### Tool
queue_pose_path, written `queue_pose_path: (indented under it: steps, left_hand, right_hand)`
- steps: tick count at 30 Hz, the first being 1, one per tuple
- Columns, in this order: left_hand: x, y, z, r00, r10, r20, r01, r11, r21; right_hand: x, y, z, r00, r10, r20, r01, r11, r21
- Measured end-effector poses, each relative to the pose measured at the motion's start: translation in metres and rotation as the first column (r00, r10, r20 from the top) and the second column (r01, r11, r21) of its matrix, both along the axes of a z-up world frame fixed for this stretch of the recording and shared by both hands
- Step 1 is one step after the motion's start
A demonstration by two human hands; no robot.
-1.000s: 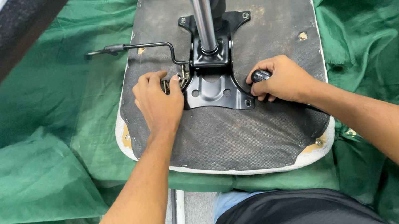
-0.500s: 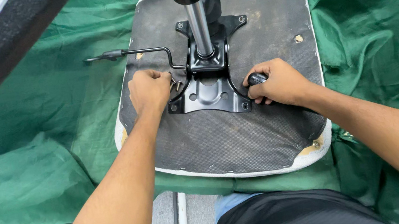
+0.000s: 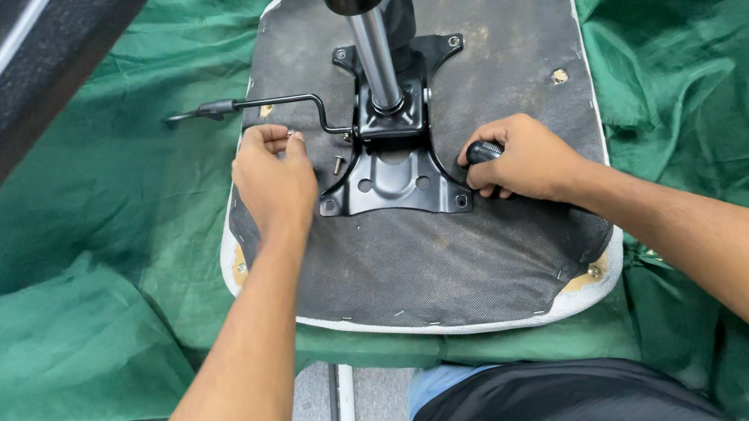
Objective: The person assembles a chair by securing the metal base to the underside of the seat cushion using a screwdriver and several screws. The person positions the base, inserts screws into the holes, and tightens them to attach the components.
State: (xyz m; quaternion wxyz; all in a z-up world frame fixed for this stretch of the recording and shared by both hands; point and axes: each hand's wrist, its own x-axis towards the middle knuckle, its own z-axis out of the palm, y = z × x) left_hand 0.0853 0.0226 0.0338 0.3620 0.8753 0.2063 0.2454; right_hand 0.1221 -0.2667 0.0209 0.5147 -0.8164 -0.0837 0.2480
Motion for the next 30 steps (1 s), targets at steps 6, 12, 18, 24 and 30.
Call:
queue_pose_path:
  steps: [6, 12, 18, 24, 30]
  left_hand:
    - [-0.052, -0.073, -0.012, 0.978, -0.195, 0.077, 0.209, 0.924, -0.320]
    - [-0.077, -0.108, -0.019, 0.959, -0.284, 0.018, 0.275, 0.908, -0.316]
    - [-0.079, -0.120, -0.021, 0.966, -0.249, -0.070, 0.218, 0.930, -0.297]
    - [-0.082, -0.123, -0.021, 0.964, -0.266, -0.005, 0.260, 0.948, -0.185]
    - [-0.084, -0.123, -0.024, 0.949, -0.313, 0.032, 0.314, 0.937, -0.154]
  right_hand:
    - [0.000, 0.001, -0.001, 1.000, 0.017, 0.026, -0.016, 1.000, -0.027]
    - [-0.007, -0.005, 0.005, 0.997, 0.048, 0.056, -0.049, 0.999, 0.020]
    - [-0.017, -0.004, 0.014, 0.971, 0.092, 0.220, -0.077, 0.994, -0.075]
    - [-0.024, 0.003, 0.009, 0.911, 0.101, 0.399, -0.017, 0.978, -0.208]
    - [-0.002, -0.004, -0.001, 1.000, -0.023, 0.021, 0.023, 0.999, 0.032]
